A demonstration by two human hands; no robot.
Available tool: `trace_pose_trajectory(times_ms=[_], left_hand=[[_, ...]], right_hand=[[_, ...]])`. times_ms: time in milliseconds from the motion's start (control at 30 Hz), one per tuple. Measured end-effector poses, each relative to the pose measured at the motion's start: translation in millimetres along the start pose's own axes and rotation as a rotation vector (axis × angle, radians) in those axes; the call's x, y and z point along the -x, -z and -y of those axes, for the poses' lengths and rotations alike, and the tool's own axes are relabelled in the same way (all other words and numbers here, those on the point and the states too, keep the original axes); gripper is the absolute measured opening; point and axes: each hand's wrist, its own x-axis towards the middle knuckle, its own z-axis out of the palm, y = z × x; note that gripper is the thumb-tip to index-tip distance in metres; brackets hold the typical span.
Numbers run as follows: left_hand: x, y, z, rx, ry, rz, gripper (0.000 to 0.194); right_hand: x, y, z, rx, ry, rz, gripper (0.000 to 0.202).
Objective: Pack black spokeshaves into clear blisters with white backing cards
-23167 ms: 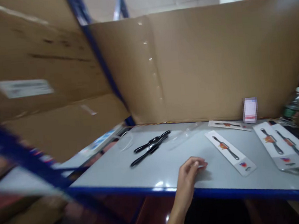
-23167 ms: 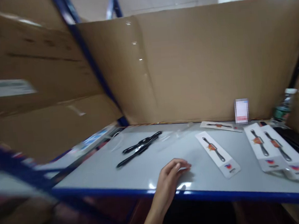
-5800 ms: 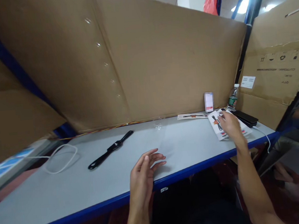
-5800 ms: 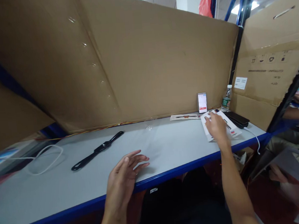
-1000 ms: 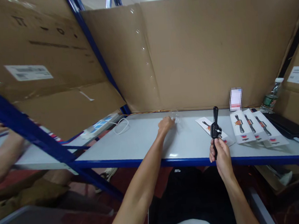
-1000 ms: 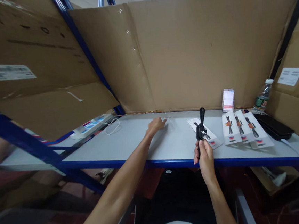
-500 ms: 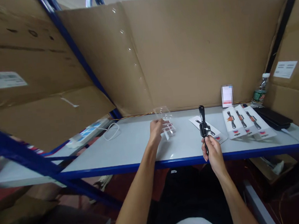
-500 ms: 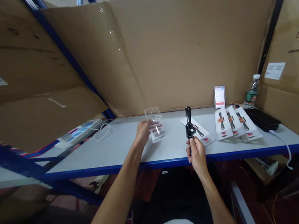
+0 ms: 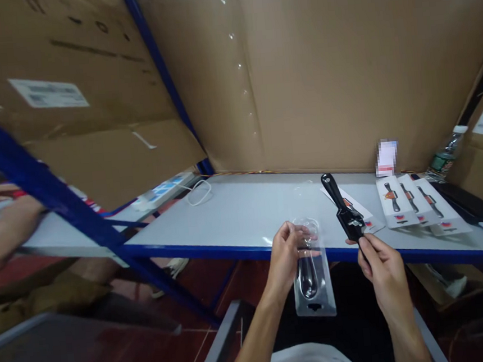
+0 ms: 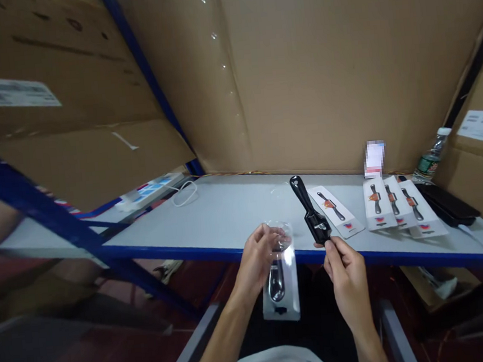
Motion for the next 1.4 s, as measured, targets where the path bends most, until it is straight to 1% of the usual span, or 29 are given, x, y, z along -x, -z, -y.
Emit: trace_pose_trajectory(times_ms=[67, 167, 300, 367, 467, 533, 633, 767, 867, 967, 1067, 1233, 1333, 1400], left_hand=[[6.5, -4.8, 3.8, -0.021, -0.045, -0.051, 0.033], [14.1, -12.1, 11.2, 0.042, -0.088, -0.111, 0.035], [22.8, -19.1, 19.2, 0.236, -0.067, -0.156, 0.031], [26.6, -19.8, 21.0, 0.354, -0.032, -0.15, 0.032], [30.9, -17.1, 21.1, 0.472, 0.076, -0.09, 0.037], [33.1, -13.6, 19.7, 0.492, 0.144, -0.062, 0.046], [36.9, -7.1, 16.5, 0.481, 0.146, -0.04, 0.054], [41.8, 0.9, 15.6, 0.427, 0.114, -0.003, 0.056], [43.7, 3.9, 18.5, 0.398, 0.105, -0.042, 0.051], [44.0, 4.2, 20.1, 0.398, 0.132, -0.082, 0.047], [43.4, 3.5, 17.9, 0.427, 0.159, -0.076, 0.047], [42.4, 1.6, 13.7, 0.444, 0.193, -0.011, 0.049], [42.3, 0.7, 15.2, 0.44, 0.19, -0.011, 0.048], [41.8, 1.0, 17.4, 0.445, 0.192, -0.021, 0.044]], right_hand=[[8.7, -1.3, 7.3, 0.034, 0.004, 0.013, 0.043], [17.6, -8.4, 13.3, 0.155, 0.051, 0.023, 0.04], [19.4, -25.7, 10.9, 0.472, 0.243, 0.015, 0.034], [18.8, -34.5, 5.8, 0.63, 0.327, 0.003, 0.03], [20.5, -45.0, -3.2, 0.807, 0.393, -0.01, 0.023], [23.6, -50.5, -7.7, 0.899, 0.421, 0.002, 0.021], [29.1, -58.3, -10.1, 0.993, 0.465, 0.02, 0.023], [36.6, -68.4, -10.1, 1.036, 0.481, 0.014, 0.031], [43.5, -74.6, -11.6, 1.033, 0.482, 0.042, 0.031], [49.9, -78.2, -14.2, 1.012, 0.488, 0.08, 0.032], [52.6, -78.7, -16.7, 0.973, 0.458, 0.085, 0.036], [50.9, -75.0, -17.2, 0.84, 0.369, 0.063, 0.037], [49.4, -72.3, -14.9, 0.757, 0.307, 0.058, 0.037], [48.4, -70.9, -13.3, 0.749, 0.309, 0.051, 0.034]])
